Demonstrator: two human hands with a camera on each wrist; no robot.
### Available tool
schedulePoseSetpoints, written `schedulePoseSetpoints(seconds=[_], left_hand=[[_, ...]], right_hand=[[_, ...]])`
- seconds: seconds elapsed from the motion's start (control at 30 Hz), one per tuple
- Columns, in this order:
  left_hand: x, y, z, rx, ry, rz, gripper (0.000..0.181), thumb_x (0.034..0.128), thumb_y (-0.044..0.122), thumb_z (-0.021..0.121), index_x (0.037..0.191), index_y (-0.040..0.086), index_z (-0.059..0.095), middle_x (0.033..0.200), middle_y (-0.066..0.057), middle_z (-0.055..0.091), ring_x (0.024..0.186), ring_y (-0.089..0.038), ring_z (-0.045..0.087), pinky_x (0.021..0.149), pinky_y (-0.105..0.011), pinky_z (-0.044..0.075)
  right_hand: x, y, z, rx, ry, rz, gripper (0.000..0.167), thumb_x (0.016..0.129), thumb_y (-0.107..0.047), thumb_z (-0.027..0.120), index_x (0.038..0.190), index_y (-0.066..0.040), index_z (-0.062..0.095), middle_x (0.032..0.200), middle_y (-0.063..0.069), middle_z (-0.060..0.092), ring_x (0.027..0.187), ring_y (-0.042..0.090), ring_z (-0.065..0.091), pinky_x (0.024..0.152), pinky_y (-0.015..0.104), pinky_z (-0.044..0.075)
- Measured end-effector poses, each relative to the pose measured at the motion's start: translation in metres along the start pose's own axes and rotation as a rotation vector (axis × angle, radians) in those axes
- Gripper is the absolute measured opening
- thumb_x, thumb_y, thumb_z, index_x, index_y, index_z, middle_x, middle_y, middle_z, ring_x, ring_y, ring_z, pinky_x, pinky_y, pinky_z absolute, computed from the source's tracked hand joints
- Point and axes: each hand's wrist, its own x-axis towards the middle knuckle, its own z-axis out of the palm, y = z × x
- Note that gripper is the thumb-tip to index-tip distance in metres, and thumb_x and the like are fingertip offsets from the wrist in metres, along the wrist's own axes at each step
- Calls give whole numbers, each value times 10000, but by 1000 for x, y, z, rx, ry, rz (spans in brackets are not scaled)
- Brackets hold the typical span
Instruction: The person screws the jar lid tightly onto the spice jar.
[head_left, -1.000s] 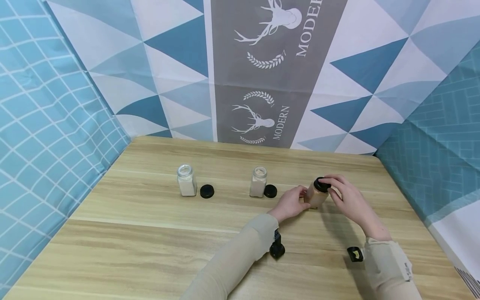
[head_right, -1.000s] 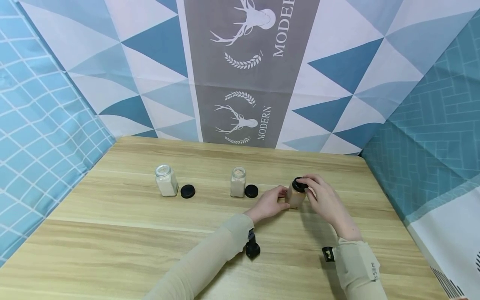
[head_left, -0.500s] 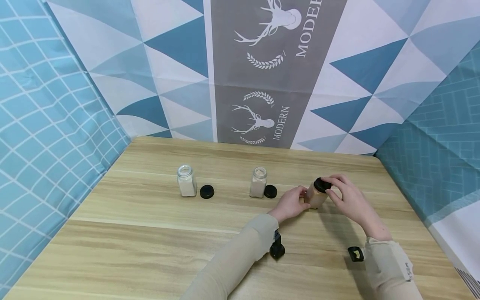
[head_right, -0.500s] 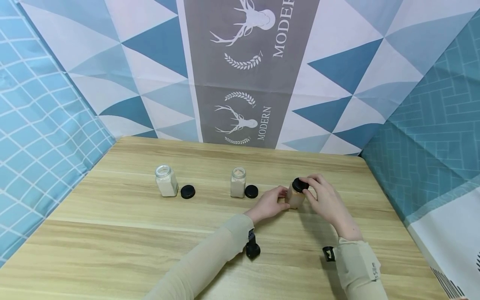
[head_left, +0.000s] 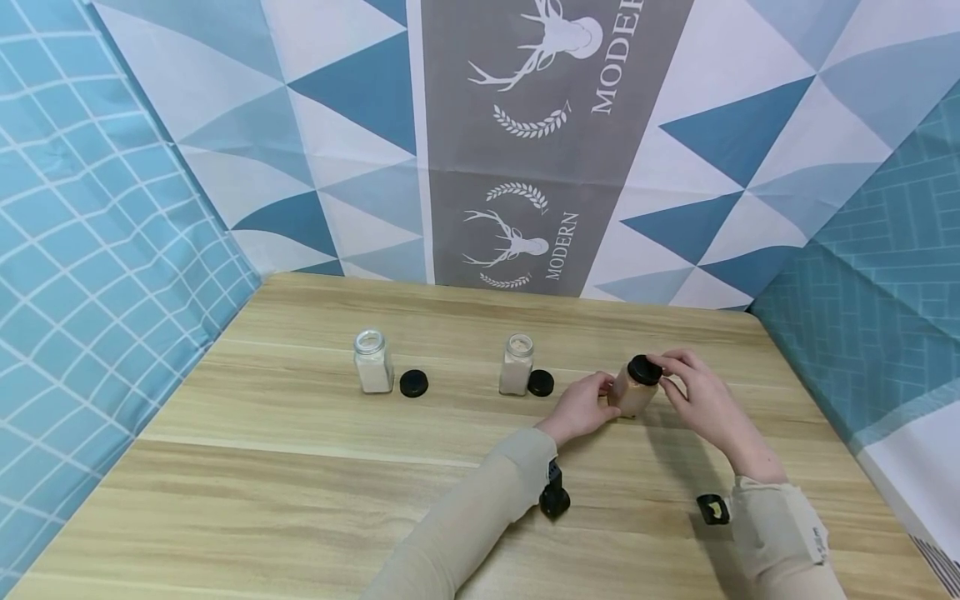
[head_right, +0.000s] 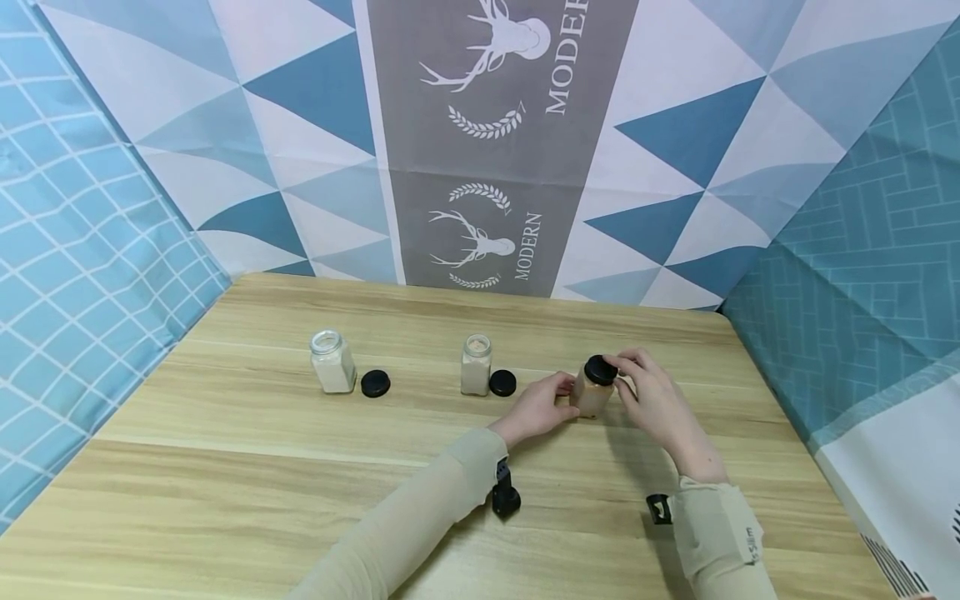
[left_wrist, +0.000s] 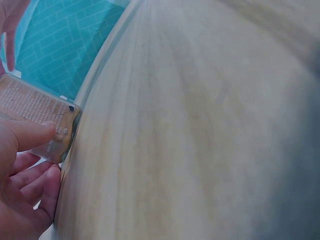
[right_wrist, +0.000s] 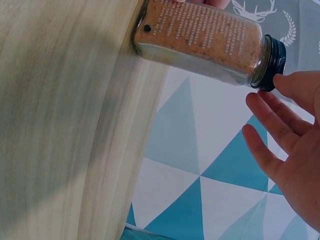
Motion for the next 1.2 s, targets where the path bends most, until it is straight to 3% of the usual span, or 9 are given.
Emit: schedulePoseSetpoints(seconds=[0.33,0.6,0.77,0.9,1.2], left_hand=[[-1,0,0,6,-9,-8,425,843,209,653,1231,118,507,1199,-5,580,1089,-94,550,894,-175,429],[-1,1,-1,13,-13,-16,433,838,222,659,1233,132,506,1201,10,577,1087,-81,547,890,-169,428],[-1,1,-1,15,-16,-11,433,842,214,655,1238,126,504,1216,4,572,1096,-85,544,898,-169,425],[-2,2,-2,10,-23,-19,431,849,211,646,1244,126,497,1238,3,567,1117,-91,538,911,-173,420],[0,1,1,-5,-4,-45,425,839,231,658,1228,150,509,1215,22,584,1105,-81,545,904,-181,425]], right_hand=[[-1,0,2,-4,44,29,291,841,-31,618,1128,15,613,1016,143,551,840,291,562,656,425,466],[1,2,2,21,38,-24,320,831,17,612,1147,27,567,1289,218,463,1123,401,474,854,536,422],[1,1,1,62,-29,-33,425,850,45,569,1264,21,474,1283,236,476,1084,404,508,829,530,445],[1,0,1,78,-59,-20,424,858,54,550,1273,28,467,1237,250,502,1047,406,530,797,533,464],[2,0,3,69,-20,-22,380,844,52,570,1221,55,527,1237,251,518,1019,399,557,779,511,477]])
